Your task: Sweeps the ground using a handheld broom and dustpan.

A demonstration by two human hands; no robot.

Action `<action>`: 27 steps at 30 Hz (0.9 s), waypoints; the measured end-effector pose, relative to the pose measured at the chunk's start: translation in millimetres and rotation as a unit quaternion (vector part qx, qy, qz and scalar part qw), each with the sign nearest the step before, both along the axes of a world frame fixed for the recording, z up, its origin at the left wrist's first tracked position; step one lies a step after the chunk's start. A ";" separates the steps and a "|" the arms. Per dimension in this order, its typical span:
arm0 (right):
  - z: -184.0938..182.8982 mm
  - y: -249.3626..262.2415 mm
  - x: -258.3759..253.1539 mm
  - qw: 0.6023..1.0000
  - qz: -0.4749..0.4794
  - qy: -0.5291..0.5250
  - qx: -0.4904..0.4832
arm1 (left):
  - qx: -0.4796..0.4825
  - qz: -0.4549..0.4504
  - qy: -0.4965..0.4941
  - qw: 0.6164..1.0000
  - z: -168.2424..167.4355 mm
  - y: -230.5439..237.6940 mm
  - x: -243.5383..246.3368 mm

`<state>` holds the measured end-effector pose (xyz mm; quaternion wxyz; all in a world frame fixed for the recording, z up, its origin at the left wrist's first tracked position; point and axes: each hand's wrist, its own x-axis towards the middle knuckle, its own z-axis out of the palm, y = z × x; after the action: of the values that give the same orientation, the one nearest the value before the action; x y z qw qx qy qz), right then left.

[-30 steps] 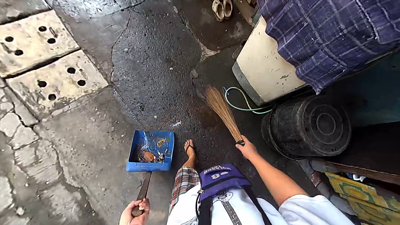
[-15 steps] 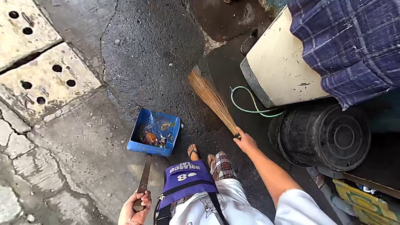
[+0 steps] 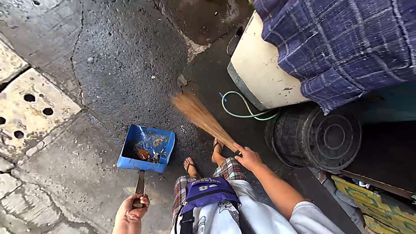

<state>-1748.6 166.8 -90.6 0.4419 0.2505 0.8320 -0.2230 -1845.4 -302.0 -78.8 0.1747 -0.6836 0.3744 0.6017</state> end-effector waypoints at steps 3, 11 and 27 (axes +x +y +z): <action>18.1 20.7 -10.5 0.997 0.060 0.022 -0.035 | -0.028 -0.015 0.009 0.999 -5.5 27.7 -3.4; 28.0 47.9 -16.4 0.994 0.072 0.040 -0.074 | -0.062 -0.017 0.003 0.998 -14.0 65.0 -25.3; 38.8 100.1 -14.4 0.997 0.017 0.052 -0.051 | -0.078 -0.031 0.005 0.996 -15.4 87.9 -42.0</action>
<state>-1763.0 266.9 -51.8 0.4138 0.2015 0.8454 -0.2709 -1887.4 -214.1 -94.2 0.1378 -0.6805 0.4418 0.5681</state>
